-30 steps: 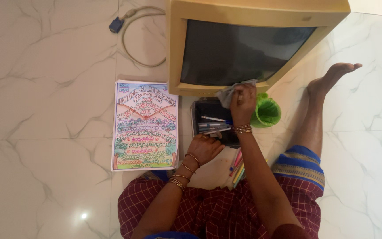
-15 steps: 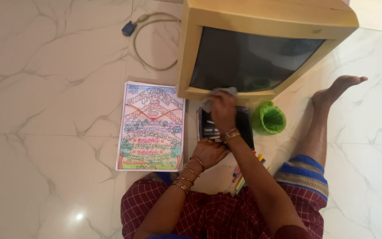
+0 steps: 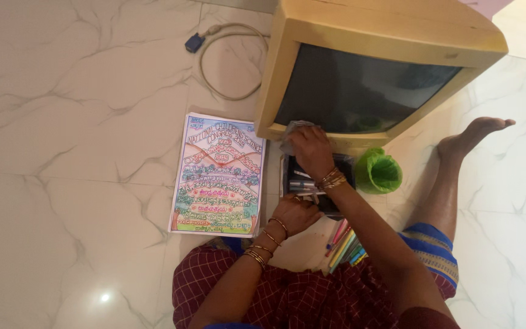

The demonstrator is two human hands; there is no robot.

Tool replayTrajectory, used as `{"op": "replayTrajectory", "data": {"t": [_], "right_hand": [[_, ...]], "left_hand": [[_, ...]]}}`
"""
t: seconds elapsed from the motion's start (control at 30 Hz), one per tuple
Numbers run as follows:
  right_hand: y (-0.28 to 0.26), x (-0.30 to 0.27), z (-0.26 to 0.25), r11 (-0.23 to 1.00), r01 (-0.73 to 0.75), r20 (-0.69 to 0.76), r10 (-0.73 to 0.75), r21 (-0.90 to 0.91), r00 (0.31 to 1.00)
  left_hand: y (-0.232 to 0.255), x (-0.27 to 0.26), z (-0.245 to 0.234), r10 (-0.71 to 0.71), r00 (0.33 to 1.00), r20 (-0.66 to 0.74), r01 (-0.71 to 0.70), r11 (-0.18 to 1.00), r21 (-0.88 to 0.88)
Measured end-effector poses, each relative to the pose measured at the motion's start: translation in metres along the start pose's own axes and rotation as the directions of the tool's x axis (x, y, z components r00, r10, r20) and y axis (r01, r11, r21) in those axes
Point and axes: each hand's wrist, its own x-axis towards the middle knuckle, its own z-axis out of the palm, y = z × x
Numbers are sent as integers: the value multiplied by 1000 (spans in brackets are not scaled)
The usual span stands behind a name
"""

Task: The person sits on the floor and wipes the screen and casing of a beige CRT monitor using a cloth. The person repeatedly wipes the screen surface and the plastic housing while seated.

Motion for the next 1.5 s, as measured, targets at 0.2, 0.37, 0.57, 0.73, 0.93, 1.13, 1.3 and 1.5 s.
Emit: {"op": "replayTrajectory", "data": {"t": [0.2,0.37,0.57,0.73,0.93,1.13,1.3,1.5], "right_hand": [[3,29,-47,983,-181,289,177,-11,941],[4,17,-37,999,-27,-97,25,-21,995],[11,-21,20,972,229,111,-221,-59,969],[14,-34,29,938,346,235,-328,-39,915],[23,23,14,920,393,88,-391,-4,916],[7,46,18,850,517,122,-526,95,842],[4,72,2,792,606,113,-611,76,784],[23,135,-60,812,500,-127,-554,-301,823]], "left_hand": [[2,1,0,-8,1000,9,8,1000,-6],[1,1,2,-18,999,38,18,1000,3],[-3,3,6,-5,1000,-20,5,1000,-13],[-1,-1,5,16,992,-123,-20,999,-34],[0,0,-1,-18,1000,-6,18,999,-34],[0,1,3,-12,1000,-16,12,1000,-16],[0,-1,3,1,999,-35,-1,1000,4],[1,2,-5,-30,994,104,28,999,17]]}}
